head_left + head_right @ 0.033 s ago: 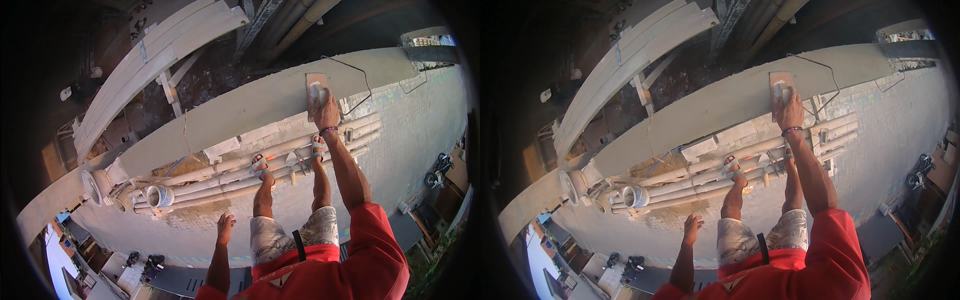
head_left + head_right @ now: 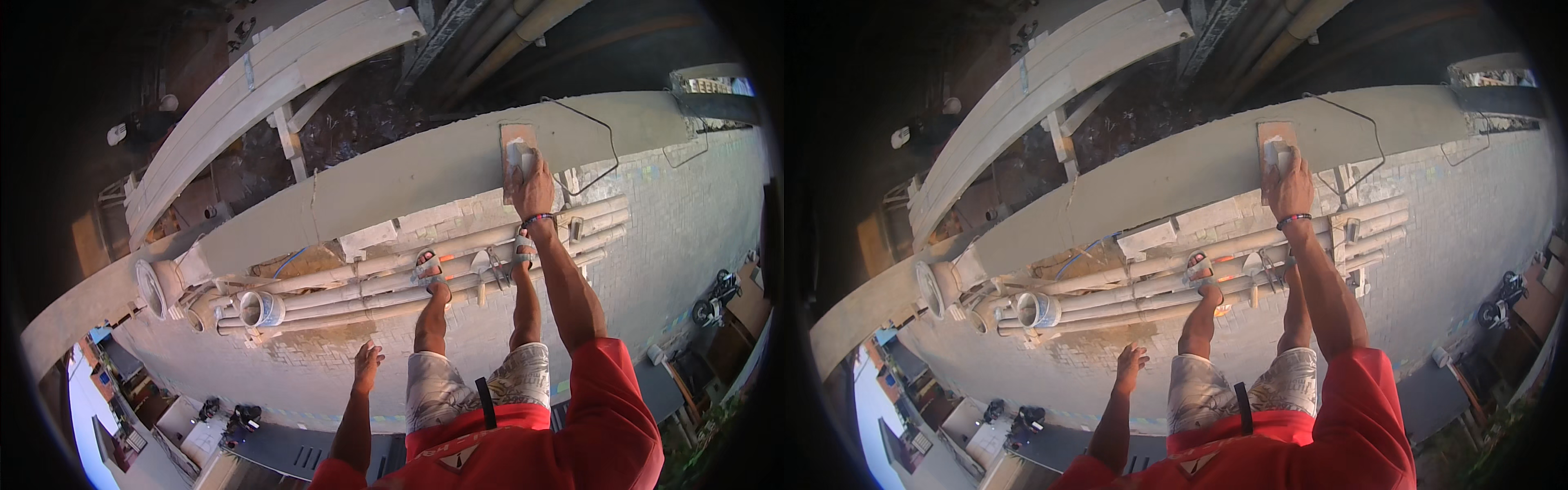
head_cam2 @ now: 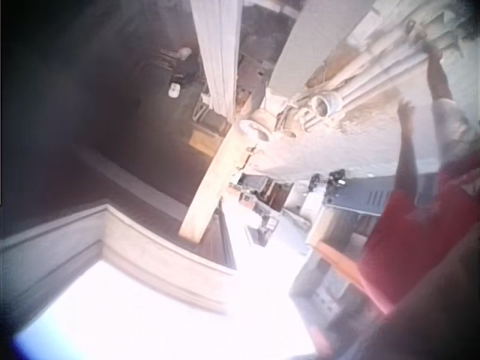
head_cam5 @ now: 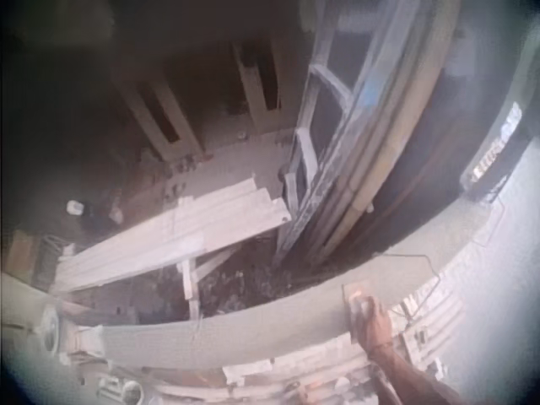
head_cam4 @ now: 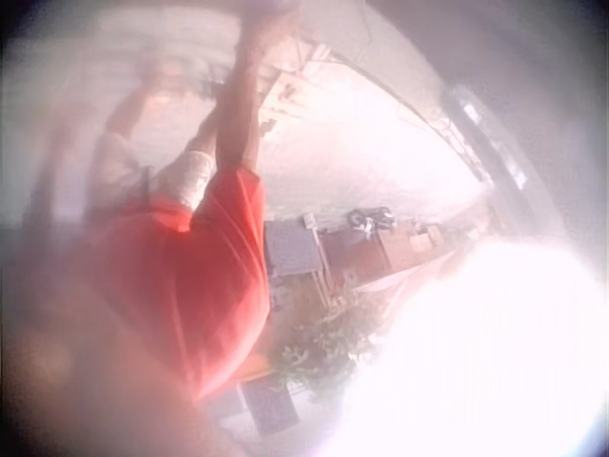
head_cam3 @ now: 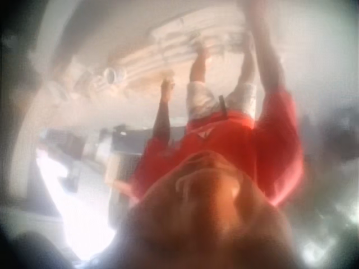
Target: The person smooths a freshly applied concrete surface on a long beam using a rectangular trowel. They repeatedly rub the trowel along the beam's top and side edges while standing on a bamboo scaffold.
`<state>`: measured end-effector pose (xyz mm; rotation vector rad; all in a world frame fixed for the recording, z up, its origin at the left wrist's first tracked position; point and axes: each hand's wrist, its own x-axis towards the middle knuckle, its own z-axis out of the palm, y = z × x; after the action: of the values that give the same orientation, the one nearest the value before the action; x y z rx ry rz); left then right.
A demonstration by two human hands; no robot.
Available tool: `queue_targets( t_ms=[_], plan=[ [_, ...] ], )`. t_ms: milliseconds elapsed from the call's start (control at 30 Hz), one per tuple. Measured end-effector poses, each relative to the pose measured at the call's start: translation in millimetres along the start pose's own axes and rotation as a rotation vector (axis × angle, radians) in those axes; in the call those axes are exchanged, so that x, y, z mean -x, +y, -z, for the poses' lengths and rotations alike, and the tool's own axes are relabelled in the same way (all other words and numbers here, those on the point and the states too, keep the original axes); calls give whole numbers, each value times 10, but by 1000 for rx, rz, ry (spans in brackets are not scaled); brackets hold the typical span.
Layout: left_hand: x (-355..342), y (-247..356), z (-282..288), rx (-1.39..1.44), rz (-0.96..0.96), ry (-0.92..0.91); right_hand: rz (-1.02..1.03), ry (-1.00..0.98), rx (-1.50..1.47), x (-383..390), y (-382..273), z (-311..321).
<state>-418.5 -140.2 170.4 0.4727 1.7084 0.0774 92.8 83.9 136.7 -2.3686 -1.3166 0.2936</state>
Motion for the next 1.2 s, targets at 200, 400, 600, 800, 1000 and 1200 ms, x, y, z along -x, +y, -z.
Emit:
queue_targets(
  t_ms=[200,400,600,800,1000,1200],
  plan=[
    [69,8,47,67,-15,23,168,-182,58,387,29,156],
    [-51,-173,-155,109,-50,62,53,33,-48,21,-333,-238],
    [20,-248,-243,88,-20,2,186,-208,113,270,-78,238],
    [26,-196,-90,76,-39,32,-121,36,-1,50,348,459],
    [5,-57,-140,68,18,43,227,-145,-60,65,-690,34],
    [22,-15,-193,88,-4,13,313,-194,107,-268,-622,-128]
  ],
)
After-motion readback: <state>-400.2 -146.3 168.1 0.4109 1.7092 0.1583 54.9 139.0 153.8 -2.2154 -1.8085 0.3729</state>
